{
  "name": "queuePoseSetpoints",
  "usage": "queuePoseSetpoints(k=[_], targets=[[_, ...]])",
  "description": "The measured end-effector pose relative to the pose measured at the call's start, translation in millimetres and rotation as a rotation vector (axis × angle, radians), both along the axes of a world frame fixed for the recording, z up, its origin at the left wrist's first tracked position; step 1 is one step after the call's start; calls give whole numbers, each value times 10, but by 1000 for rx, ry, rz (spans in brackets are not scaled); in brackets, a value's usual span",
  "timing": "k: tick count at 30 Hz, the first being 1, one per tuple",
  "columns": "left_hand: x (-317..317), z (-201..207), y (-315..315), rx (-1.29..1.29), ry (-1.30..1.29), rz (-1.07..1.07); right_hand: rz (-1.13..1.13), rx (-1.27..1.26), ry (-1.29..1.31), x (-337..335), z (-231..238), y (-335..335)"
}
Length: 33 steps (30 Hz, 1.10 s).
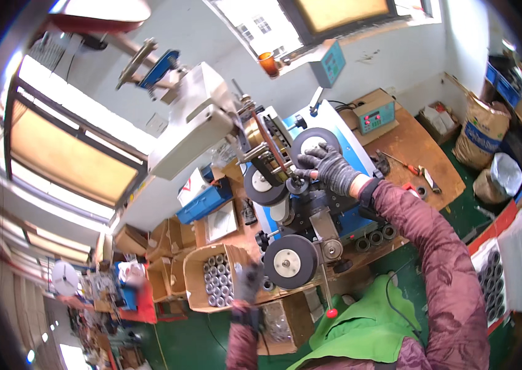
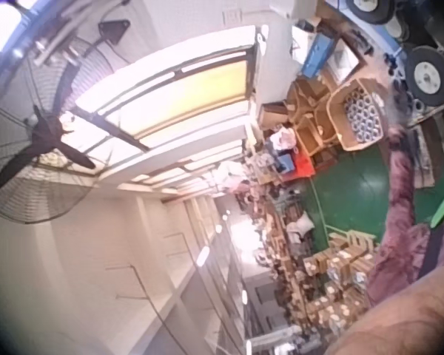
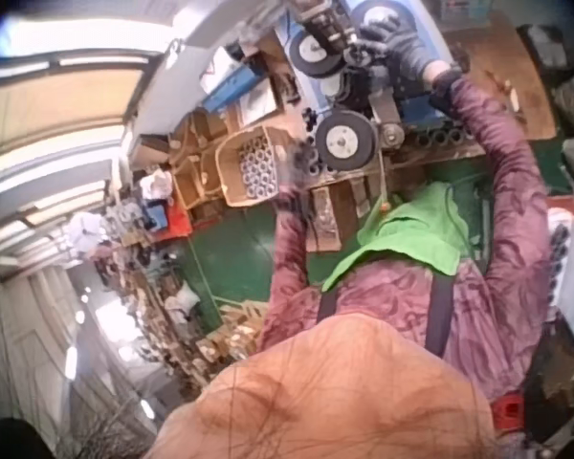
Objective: The person picks up a ring from a tray, wraps tape around it using a machine, and places it into a box. They then repeat the process by taking a ring from a box, taping it, and returning it to the box.
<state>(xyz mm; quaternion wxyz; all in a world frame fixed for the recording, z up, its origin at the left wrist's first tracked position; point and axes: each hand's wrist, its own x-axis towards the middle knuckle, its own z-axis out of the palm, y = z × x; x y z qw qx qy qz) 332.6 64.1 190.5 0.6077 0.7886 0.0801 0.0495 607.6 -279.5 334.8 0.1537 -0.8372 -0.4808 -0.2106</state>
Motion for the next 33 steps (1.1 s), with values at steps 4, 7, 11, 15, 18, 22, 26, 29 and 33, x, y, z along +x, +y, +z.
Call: queuePoseSetpoints(k=[4, 7, 11, 15, 18, 22, 26, 29, 33], targets=[[-941, -1032, -1305, -891, 651, -107, -27, -28, -43, 60, -99, -44], [-572, -71, -1748, -974, 781, -310, -48, -48, -28, 41, -56, -122], [-377, -157, -979, -956, 767, 15, -43, 1, -34, 20, -94, -126], [182, -346, -195, -16, 308, -297, -19, -25, -22, -64, -19, 56], [758, -183, -55, 434, 157, -521, -16, 16, 27, -40, -94, 51], [988, -105, -180, 818, -215, -750, -44, -4, 20, -15, -108, -90], [1063, 99, -509, 234, 577, -290, 48, 370, 324, 50, -66, -271], [819, -250, -252, 702, -77, -45, -12, 479, 424, -252, 55, -387], [767, -14, -715, 890, -201, 40, -287, 440, 474, -890, 134, -1253]])
